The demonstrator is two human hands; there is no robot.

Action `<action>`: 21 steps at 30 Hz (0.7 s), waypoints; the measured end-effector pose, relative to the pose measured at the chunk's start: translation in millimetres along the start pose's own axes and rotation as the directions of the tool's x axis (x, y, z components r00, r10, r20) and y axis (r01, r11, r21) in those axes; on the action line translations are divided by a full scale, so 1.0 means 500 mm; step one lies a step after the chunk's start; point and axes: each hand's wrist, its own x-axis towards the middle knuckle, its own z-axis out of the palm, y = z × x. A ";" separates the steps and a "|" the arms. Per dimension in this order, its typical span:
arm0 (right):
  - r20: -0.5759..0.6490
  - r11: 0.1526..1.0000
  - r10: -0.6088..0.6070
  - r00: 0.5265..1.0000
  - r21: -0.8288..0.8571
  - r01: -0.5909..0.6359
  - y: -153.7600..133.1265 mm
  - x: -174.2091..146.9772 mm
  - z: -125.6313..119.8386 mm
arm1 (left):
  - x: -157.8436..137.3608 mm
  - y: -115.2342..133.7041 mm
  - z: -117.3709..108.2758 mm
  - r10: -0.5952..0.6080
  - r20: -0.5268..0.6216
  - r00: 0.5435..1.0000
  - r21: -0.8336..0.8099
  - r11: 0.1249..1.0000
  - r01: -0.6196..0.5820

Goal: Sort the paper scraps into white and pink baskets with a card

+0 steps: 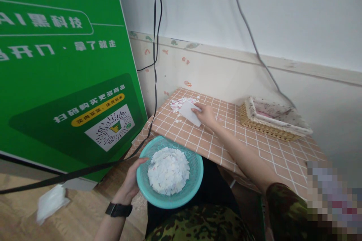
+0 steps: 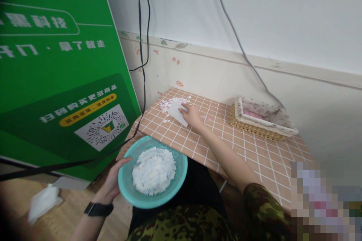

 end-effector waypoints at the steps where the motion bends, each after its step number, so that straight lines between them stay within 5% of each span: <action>1: 0.005 1.000 -0.024 1.000 -0.012 0.024 -0.006 0.004 0.002 | 0.000 0.001 -0.001 -0.002 0.000 1.000 0.001 1.000 0.002; 7: 0.118 0.983 -0.162 0.980 -0.070 0.170 -0.038 -0.019 -0.008 | 0.000 0.006 -0.002 0.007 -0.014 1.000 0.002 1.000 -0.007; 13: 0.220 0.921 -0.379 0.899 0.001 0.389 -0.064 -0.093 -0.022 | 0.009 0.000 -0.011 0.024 0.014 1.000 -0.024 0.999 -0.024; 21: 0.171 0.808 -0.585 0.793 0.205 0.552 -0.102 -0.214 -0.040 | 0.006 0.005 -0.002 0.019 -0.001 1.000 -0.042 0.999 -0.019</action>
